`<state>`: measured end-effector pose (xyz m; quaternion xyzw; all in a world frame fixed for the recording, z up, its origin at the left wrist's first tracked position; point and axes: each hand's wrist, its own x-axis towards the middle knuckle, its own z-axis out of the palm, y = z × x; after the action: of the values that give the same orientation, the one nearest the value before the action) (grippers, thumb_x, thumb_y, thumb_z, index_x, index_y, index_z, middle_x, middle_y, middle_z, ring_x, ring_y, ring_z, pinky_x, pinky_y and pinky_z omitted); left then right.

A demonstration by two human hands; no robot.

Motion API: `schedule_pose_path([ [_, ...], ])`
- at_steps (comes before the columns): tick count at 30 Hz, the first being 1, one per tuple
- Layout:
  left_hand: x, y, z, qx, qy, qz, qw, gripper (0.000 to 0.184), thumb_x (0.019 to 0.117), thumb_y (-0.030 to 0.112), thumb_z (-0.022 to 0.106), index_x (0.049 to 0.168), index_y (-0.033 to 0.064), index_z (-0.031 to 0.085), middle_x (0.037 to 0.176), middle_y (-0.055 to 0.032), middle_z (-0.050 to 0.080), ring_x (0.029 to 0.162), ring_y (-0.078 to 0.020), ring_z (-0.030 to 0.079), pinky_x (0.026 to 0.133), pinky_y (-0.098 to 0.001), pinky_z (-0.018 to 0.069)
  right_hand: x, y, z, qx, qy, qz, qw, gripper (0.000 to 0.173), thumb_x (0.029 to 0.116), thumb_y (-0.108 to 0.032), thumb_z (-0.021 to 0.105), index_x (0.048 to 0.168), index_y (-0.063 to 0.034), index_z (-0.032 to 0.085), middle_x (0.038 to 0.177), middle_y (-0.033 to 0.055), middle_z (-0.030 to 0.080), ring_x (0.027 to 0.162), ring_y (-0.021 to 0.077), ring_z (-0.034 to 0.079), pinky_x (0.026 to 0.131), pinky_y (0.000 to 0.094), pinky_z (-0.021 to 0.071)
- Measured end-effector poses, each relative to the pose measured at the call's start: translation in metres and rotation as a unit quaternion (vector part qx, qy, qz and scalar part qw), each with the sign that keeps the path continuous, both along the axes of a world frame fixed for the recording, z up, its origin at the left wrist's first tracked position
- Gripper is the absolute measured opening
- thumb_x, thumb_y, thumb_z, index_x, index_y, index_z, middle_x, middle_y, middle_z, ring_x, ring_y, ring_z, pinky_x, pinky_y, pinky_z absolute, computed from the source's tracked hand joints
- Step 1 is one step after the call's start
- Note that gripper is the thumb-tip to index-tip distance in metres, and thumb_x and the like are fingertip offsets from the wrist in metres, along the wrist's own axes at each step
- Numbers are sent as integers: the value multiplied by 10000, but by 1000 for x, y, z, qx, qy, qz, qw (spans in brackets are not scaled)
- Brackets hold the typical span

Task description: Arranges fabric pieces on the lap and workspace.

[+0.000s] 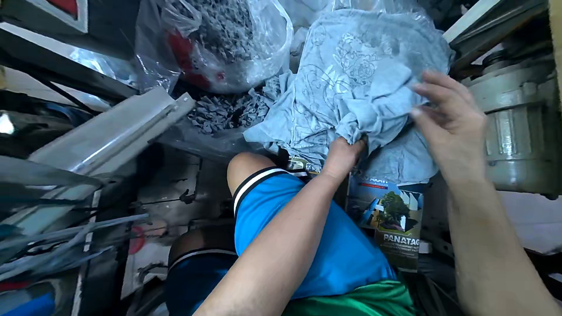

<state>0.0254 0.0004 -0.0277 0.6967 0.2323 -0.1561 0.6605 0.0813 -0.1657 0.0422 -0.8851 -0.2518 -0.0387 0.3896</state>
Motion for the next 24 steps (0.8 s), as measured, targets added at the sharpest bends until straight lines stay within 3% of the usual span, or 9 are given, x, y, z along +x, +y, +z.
schedule_pose_path([
  [2,0,3,0,-63,27,42,997,360,1032,276,611,1222,-31,619,1154,-183,666,1111,-245,632,984,-480,500,-19,-34,-17,-25,48,-127,990,302,1039,-124,544,1271,41,643,1317,225,610,1151,236,650,970,361,555],
  [4,1,3,1,-75,41,46,995,385,1032,281,613,1248,-39,601,1195,-198,650,1154,-257,612,1008,-493,481,-44,-64,-35,-105,127,-224,961,298,1049,-83,526,1275,85,626,1289,321,597,1129,406,633,975,534,510],
  [6,1,2,3,-65,46,38,996,373,1030,272,619,1241,-34,606,1195,-196,649,1154,-256,608,1005,-490,475,-66,-87,-55,-155,191,-273,930,283,1030,-32,558,1281,82,626,1285,345,583,1106,472,619,956,610,490],
  [9,1,-1,3,-57,48,37,997,339,1029,253,623,1226,-22,619,1179,-181,659,1137,-238,617,994,-471,483,-81,-99,-70,-158,262,-315,898,339,1012,-24,603,1340,64,589,1343,325,561,1127,471,616,956,619,491],
  [12,1,-1,3,-58,39,38,997,309,1031,237,619,1193,-26,621,1139,-164,663,1089,-208,628,969,-437,497,-76,-97,-76,-120,278,-323,897,391,1048,-96,568,1393,84,525,1333,321,578,1186,453,591,1005,605,454],
  [17,-1,1,1,-51,26,18,998,286,1031,238,620,1168,-12,644,1115,-154,668,1070,-203,625,961,-439,488,-65,-95,-87,-191,207,-292,914,224,1022,-42,583,1155,124,655,1122,346,658,1042,499,648,926,656,473],
  [24,-2,1,1,-53,25,15,998,299,1031,247,619,1184,-9,642,1133,-158,667,1085,-209,627,966,-449,492,-69,-91,-56,-214,170,-318,908,198,982,-8,590,1092,154,613,1066,364,619,957,513,620,826,664,472],
])
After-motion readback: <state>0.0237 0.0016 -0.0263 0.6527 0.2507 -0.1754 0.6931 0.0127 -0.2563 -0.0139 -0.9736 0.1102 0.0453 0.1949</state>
